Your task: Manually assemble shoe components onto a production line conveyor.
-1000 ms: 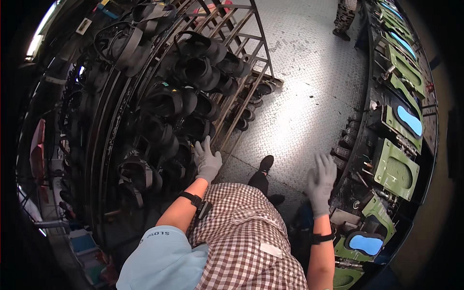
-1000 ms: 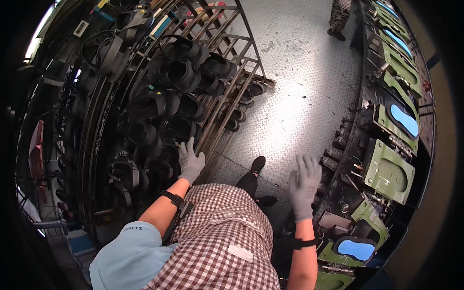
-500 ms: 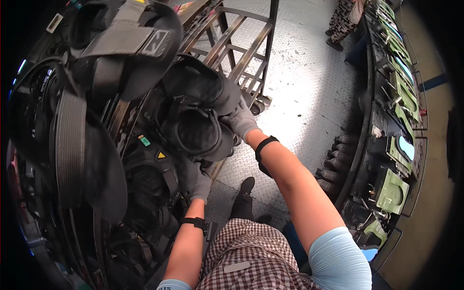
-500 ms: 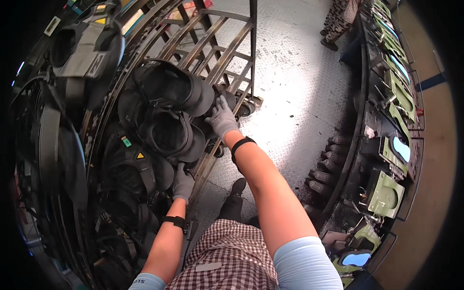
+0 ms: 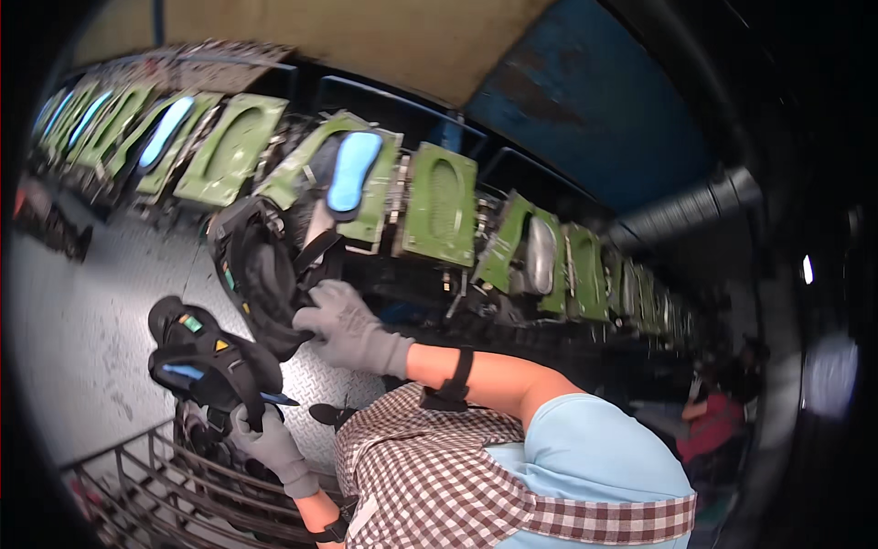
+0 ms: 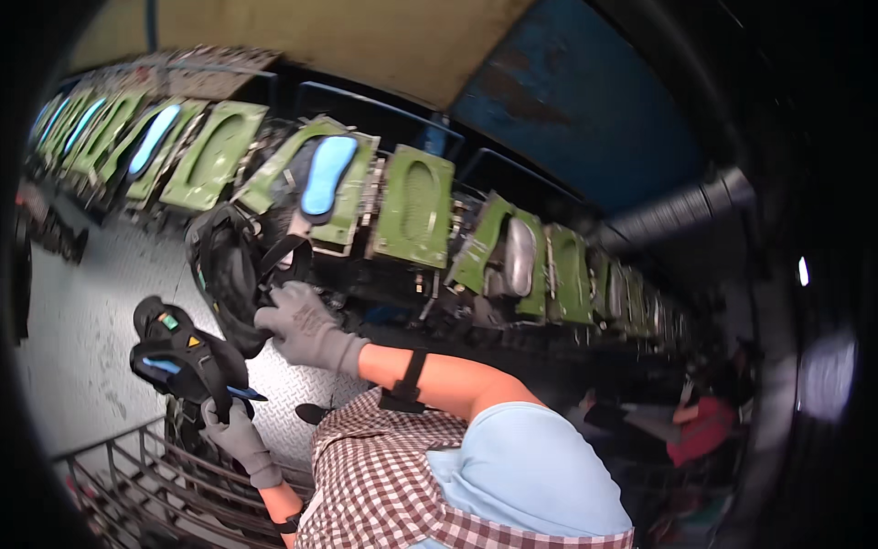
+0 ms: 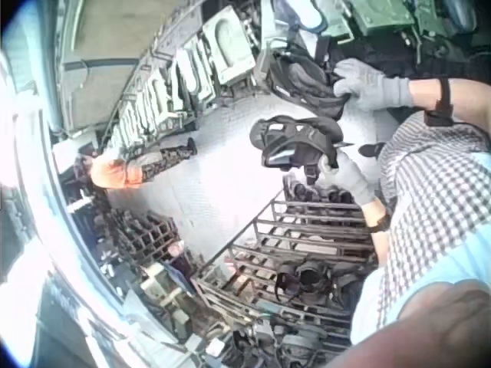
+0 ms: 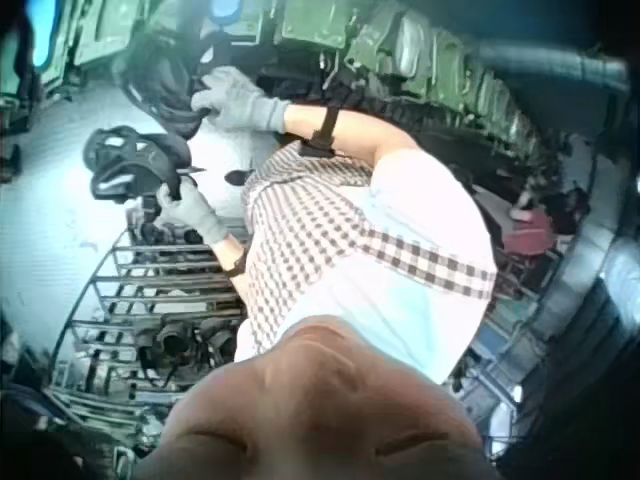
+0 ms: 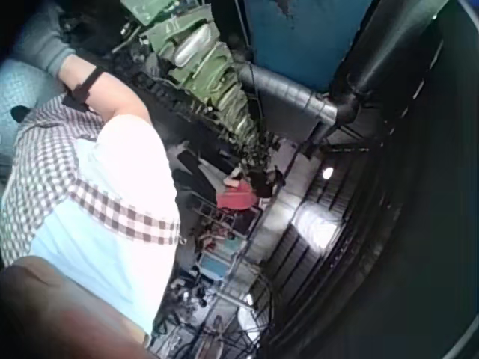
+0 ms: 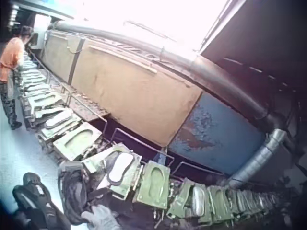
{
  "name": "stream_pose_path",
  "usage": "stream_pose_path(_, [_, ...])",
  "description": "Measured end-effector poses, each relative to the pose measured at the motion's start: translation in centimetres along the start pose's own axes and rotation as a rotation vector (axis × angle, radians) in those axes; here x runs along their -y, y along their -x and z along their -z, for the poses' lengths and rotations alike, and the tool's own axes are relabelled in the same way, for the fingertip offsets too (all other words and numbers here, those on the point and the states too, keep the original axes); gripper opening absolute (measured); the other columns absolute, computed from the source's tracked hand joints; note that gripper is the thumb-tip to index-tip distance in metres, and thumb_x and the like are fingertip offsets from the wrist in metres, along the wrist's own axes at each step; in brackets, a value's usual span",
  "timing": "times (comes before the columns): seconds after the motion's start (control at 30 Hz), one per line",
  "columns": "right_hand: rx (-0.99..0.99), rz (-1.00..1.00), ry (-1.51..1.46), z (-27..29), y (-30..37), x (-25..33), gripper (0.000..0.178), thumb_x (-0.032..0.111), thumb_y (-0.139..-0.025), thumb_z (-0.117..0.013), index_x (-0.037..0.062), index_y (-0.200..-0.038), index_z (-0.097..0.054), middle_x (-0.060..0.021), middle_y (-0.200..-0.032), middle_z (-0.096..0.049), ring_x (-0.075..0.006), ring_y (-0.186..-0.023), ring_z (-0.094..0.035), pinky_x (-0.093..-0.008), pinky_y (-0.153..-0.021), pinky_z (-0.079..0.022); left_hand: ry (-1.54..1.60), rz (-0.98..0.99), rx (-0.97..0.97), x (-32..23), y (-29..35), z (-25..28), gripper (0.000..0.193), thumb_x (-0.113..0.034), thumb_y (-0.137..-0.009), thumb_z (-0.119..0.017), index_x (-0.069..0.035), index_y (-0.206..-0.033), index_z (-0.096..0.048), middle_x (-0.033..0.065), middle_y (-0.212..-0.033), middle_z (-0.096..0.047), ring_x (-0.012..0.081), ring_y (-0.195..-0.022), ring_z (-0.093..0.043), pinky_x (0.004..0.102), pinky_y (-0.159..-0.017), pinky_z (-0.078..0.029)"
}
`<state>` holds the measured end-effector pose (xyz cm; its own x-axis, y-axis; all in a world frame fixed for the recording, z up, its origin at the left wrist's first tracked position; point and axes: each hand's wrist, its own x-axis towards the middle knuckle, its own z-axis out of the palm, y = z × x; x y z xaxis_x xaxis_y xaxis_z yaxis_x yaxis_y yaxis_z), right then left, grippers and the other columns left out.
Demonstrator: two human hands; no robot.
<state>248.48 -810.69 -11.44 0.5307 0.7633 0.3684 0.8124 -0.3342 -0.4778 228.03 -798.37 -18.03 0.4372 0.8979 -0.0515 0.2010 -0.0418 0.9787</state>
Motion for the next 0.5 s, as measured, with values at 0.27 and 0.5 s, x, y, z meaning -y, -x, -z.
stream_pose_path(0.27, [-0.478,-0.533,0.644,32.7,30.0,-14.7,0.022,0.014,-0.064,-0.074,0.0162,-0.082,-0.063,-0.012,-0.087,-0.053,-0.037,-0.092,-0.056,-0.05,-0.088,-0.045,0.026,-0.15,1.062,-17.4,15.4,-23.7,0.015,0.011,-0.087,-0.057,-0.003,-0.089,-0.058,-0.0029,-0.08,-0.053,0.0035,-0.07,-0.048,0.02,-0.062,-0.04])
stream_pose_path(0.5, [-0.629,-1.001,1.013,52.3,60.1,-27.2,0.023,0.006,-0.066,-0.069,0.0152,-0.086,-0.063,-0.0129,-0.091,-0.053,-0.038,-0.096,-0.053,-0.0508,-0.086,-0.044,-0.076,-0.554,1.385,-22.4,40.9,-51.0,0.013,-0.01,-0.073,-0.07,-0.01,-0.086,-0.066,0.0125,-0.079,-0.065,0.0366,-0.079,-0.06,0.0454,-0.073,-0.048])
